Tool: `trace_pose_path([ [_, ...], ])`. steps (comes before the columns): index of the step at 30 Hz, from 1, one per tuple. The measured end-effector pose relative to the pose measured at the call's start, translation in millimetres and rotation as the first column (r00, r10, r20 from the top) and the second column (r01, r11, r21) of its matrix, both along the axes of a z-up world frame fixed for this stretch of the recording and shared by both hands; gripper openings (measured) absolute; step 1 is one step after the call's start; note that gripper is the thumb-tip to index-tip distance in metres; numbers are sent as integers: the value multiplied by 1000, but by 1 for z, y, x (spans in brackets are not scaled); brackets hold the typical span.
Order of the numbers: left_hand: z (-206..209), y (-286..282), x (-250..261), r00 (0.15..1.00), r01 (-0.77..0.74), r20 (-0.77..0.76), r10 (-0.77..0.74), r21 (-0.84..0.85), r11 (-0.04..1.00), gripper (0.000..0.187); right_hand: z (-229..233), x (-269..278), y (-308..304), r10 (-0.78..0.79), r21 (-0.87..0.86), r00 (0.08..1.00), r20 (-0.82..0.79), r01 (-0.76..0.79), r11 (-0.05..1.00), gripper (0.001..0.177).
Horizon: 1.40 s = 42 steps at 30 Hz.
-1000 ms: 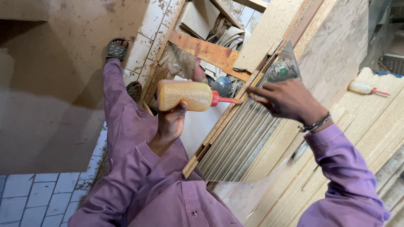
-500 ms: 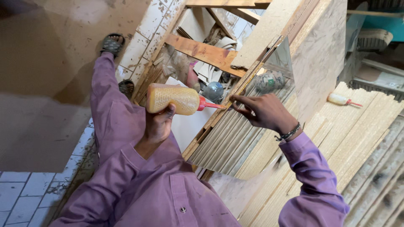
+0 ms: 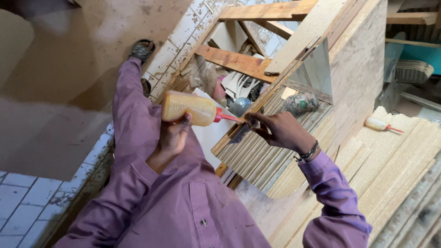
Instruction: The person applies glue from a squeeze bottle along the edges of a mirror frame. They repeatedly lift the mirror, apply glue to the perimeter, and set it back down on a wooden workbench.
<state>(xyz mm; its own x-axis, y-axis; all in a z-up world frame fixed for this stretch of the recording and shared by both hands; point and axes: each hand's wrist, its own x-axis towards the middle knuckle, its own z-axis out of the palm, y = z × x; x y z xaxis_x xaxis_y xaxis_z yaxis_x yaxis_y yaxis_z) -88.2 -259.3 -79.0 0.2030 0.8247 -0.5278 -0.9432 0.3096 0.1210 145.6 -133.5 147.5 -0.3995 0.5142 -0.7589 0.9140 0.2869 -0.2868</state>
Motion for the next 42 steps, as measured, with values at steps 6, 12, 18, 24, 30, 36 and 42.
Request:
trace_pose_path([
  [6,-22,-30,-19,998,57,11,-57,-31,998,45,-1,-25,-24,-90,-1,981,-172,92,996,48],
  [12,-33,-44,-27,993,90,93,-75,-177,980,34,2,-47,-46,-199,56,973,-117,207,977,52],
  [18,-32,-40,-33,985,148,108,-132,-156,977,32,4,-59,-63,-218,51,975,34,217,975,59],
  [24,-35,-27,-46,959,238,203,-200,-184,954,38,3,-66,-80,-213,120,957,195,193,974,71],
  [30,-35,-32,-53,927,348,226,-299,-225,910,45,7,-81,-86,-92,143,950,299,50,988,61],
  [36,-28,-37,-75,913,397,184,-365,-194,897,49,10,-93,-103,-102,21,938,330,101,995,57],
  [42,-13,-15,-107,913,391,147,-381,-42,919,64,15,-71,-98,-701,-436,698,-149,590,680,44],
])
